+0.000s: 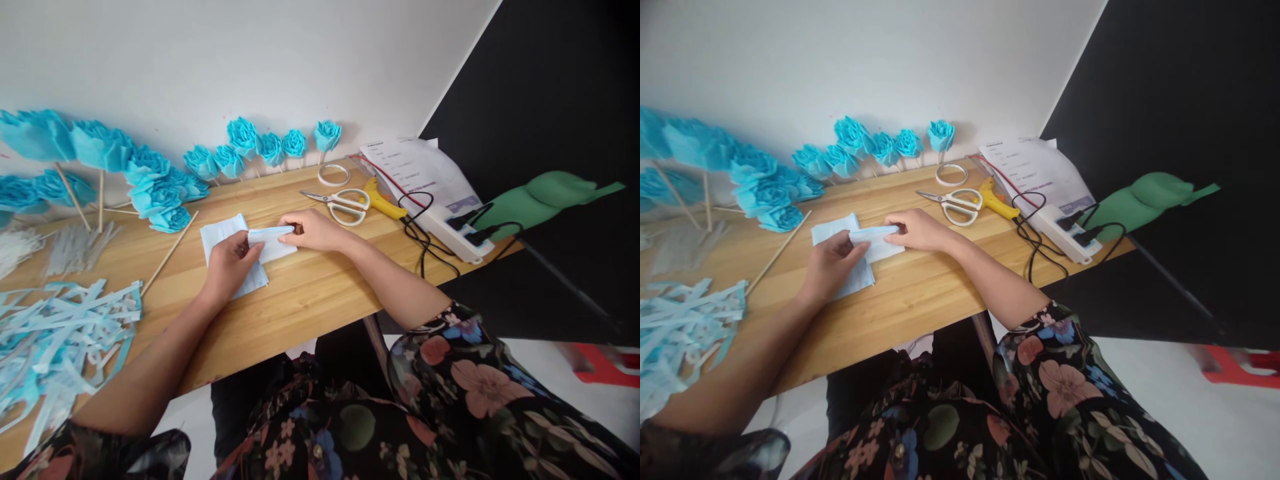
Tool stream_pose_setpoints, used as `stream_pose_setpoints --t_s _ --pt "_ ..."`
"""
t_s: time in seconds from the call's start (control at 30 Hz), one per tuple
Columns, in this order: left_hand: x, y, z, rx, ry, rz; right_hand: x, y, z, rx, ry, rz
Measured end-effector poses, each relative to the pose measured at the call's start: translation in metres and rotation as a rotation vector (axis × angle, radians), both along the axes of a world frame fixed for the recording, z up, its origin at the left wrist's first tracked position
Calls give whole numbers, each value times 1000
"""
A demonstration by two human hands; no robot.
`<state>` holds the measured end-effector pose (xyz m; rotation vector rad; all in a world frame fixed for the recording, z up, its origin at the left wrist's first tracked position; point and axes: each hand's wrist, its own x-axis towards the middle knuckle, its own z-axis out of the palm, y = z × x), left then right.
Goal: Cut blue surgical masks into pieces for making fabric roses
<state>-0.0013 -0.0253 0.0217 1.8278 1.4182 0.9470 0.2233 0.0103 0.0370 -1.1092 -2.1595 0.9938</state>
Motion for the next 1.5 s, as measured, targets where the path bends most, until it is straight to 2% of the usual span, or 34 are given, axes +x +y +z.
stream_pose_setpoints --t_s 0.1,0.2,0.3,0.47,0.73,0.87,1.03,1.3,1.4,1.5 --pt "0 -1 2 -61 -195 -21 -1 -3 2 -27 54 -22" --pt "2 -2 5 -126 -323 -36 -4 -5 1 -118 173 11" --pt "3 -2 6 -124 -334 -29 -8 -3 -6 -167 241 53" --pt "2 -1 1 -130 -311 -67 -9 1 -16 -164 336 24" --pt "-1 -2 10 -136 -311 -72 -9 -4 -11 -74 160 -16" --pt "-2 -1 9 -196 -331 -118 -10 -4 -12 -46 102 -29" --pt "-4 2 4 -237 -408 -74 -6 0 -10 -21 163 -69" --pt "-9 10 1 -264 -632 19 4 1 -1 -88 347 -321" --pt "-6 6 4 -289 -639 -31 -4 -7 5 -111 331 -259" --pt "-2 1 6 -326 -622 -120 -14 -15 8 -71 249 -186"
